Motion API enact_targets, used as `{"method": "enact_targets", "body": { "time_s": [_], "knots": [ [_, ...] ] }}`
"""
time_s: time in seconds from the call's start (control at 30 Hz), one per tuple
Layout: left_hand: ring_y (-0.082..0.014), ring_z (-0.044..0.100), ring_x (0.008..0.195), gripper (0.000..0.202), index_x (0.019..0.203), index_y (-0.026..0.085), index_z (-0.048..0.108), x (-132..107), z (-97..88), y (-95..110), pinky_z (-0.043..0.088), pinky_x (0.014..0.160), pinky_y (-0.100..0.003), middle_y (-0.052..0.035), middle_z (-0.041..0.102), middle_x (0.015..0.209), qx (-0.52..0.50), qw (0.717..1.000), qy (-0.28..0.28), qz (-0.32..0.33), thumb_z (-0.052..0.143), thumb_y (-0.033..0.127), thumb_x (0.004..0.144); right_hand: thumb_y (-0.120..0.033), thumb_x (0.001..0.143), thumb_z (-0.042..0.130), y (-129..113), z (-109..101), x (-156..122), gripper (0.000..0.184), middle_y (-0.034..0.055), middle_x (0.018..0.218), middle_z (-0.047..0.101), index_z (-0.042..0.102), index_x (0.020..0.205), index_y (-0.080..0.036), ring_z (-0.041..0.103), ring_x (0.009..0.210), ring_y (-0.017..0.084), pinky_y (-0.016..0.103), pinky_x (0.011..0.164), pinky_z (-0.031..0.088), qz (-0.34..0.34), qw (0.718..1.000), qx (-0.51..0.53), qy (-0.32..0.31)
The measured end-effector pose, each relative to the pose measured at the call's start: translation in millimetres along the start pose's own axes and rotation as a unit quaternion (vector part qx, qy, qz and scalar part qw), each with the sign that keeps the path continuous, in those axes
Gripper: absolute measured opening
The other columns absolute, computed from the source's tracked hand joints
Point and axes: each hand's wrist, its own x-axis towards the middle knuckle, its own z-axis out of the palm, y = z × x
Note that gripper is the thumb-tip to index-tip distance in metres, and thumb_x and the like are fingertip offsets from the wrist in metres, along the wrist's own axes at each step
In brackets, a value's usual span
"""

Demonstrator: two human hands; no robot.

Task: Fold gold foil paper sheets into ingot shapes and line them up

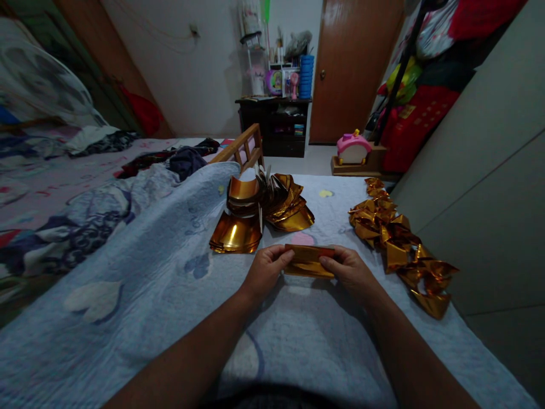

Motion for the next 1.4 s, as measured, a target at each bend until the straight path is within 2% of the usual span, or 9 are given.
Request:
{"method": "enact_targets", "body": {
  "time_s": [0.23,0.5,0.93,1.4],
  "knots": [
    [-0.0153,0.063,0.074,0.021,0.084,0.013,0.076,1.6,-1.8,-4.2,0.048,0.072,-0.026,-0.0049,0.073,0.081,0.022,1.000,0.020,0.007,0.076,0.033,0.078,-0.045,0.074,0.079,-2.6,0.6,-1.0,0.034,0.0053,0.087,0.075,0.075,0.093,-0.018,0.067,0.079,0.020,0.034,0.075,0.052,0.012,1.000,0.002,0.010],
    [-0.0158,0.063,0.073,0.022,0.084,0.013,0.076,2.6,-3.2,-7.7,0.047,0.071,-0.026,-0.0047,0.071,0.078,0.034,0.999,0.013,0.004,0.076,0.033,0.077,-0.052,0.074,0.078,-5.4,2.1,-1.6,0.037,0.0022,0.075,0.068,0.074,0.084,-0.016,0.058,0.069,0.016,0.029,0.066,0.044,0.013,1.000,0.001,0.021],
    [-0.0168,0.065,0.077,0.024,0.090,0.013,0.078,0.6,-1.6,-3.6,0.049,0.073,-0.027,-0.0061,0.075,0.085,0.017,1.000,0.010,-0.003,0.076,0.033,0.076,-0.054,0.075,0.077,-2.3,-1.1,-1.0,0.041,0.0067,0.084,0.073,0.077,0.090,-0.016,0.064,0.078,0.021,0.033,0.074,0.047,0.018,0.999,-0.025,0.022],
    [-0.0172,0.065,0.077,0.026,0.090,0.013,0.078,0.6,-1.9,-2.9,0.049,0.073,-0.027,-0.0065,0.075,0.085,0.023,1.000,0.006,0.003,0.076,0.035,0.078,-0.053,0.075,0.076,-1.1,0.1,-0.7,0.040,0.0063,0.081,0.073,0.077,0.089,-0.016,0.063,0.075,0.020,0.033,0.071,0.047,0.018,0.999,-0.023,0.020]
  ]
}}
